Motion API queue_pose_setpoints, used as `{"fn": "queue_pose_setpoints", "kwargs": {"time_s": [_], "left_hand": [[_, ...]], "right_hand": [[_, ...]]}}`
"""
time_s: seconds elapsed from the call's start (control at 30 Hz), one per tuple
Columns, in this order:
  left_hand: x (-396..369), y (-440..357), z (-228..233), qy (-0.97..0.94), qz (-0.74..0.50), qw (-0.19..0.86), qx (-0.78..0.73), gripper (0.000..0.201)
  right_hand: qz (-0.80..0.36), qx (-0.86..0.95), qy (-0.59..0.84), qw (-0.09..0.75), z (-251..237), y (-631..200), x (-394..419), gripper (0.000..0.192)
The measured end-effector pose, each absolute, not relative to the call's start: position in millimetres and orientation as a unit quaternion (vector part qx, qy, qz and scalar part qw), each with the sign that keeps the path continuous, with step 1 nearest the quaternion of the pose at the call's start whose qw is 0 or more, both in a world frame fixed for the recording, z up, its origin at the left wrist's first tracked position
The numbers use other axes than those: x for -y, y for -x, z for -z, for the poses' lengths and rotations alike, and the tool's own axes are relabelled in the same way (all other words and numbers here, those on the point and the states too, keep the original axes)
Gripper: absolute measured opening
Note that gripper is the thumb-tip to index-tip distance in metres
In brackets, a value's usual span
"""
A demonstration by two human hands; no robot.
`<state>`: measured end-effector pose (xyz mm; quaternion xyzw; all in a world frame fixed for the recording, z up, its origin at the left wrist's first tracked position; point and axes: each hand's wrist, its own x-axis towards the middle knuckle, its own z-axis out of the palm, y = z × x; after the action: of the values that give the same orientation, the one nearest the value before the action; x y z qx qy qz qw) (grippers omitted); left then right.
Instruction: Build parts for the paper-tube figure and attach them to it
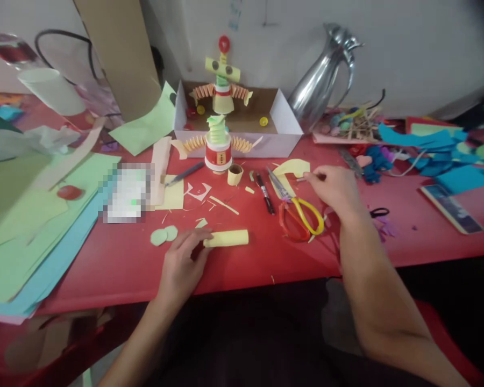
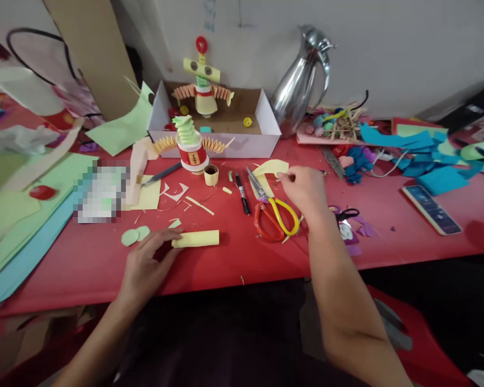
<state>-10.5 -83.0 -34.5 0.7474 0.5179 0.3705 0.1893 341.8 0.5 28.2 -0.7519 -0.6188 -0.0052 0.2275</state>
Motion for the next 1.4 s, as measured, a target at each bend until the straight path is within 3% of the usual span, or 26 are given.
{"fn": "queue_pose_setpoints", "kwargs": {"time_s": [0.1,0.23,0.4,0.6,0.93,1.2,1.4], "left_hand": [[84.7,11.3,33.3,-0.741,-0.378,0.204,-0.517,0.01],[84.2,12.4,32.3,-0.7,-0.405,0.271,-0.522,0.012],[82.4,12.4,30.9,-0.606,-0.453,0.407,-0.512,0.021],[78.4,15.2,32.2,-0.511,-0.485,0.513,-0.49,0.029],[76.2,13.7,30.7,-0.534,-0.485,0.484,-0.496,0.03],[75.3,11.5,29.8,-0.502,-0.478,0.496,-0.523,0.031],[75.1,10.2,27.5,-0.482,-0.477,0.5,-0.539,0.026]], "right_hand": [[-0.173,0.626,0.685,0.331,-25.2,-309.4,25.0,0.015],[-0.418,0.646,0.551,0.322,-8.0,-258.9,55.6,0.028],[-0.563,0.57,0.489,0.346,5.1,-223.7,60.0,0.026],[-0.546,0.548,0.496,0.393,7.1,-216.2,56.6,0.02],[-0.509,0.572,0.449,0.461,16.2,-215.8,59.9,0.025],[-0.502,0.568,0.467,0.456,13.6,-215.1,59.7,0.019],[-0.56,0.51,0.476,0.447,13.8,-210.3,60.9,0.021]]}}
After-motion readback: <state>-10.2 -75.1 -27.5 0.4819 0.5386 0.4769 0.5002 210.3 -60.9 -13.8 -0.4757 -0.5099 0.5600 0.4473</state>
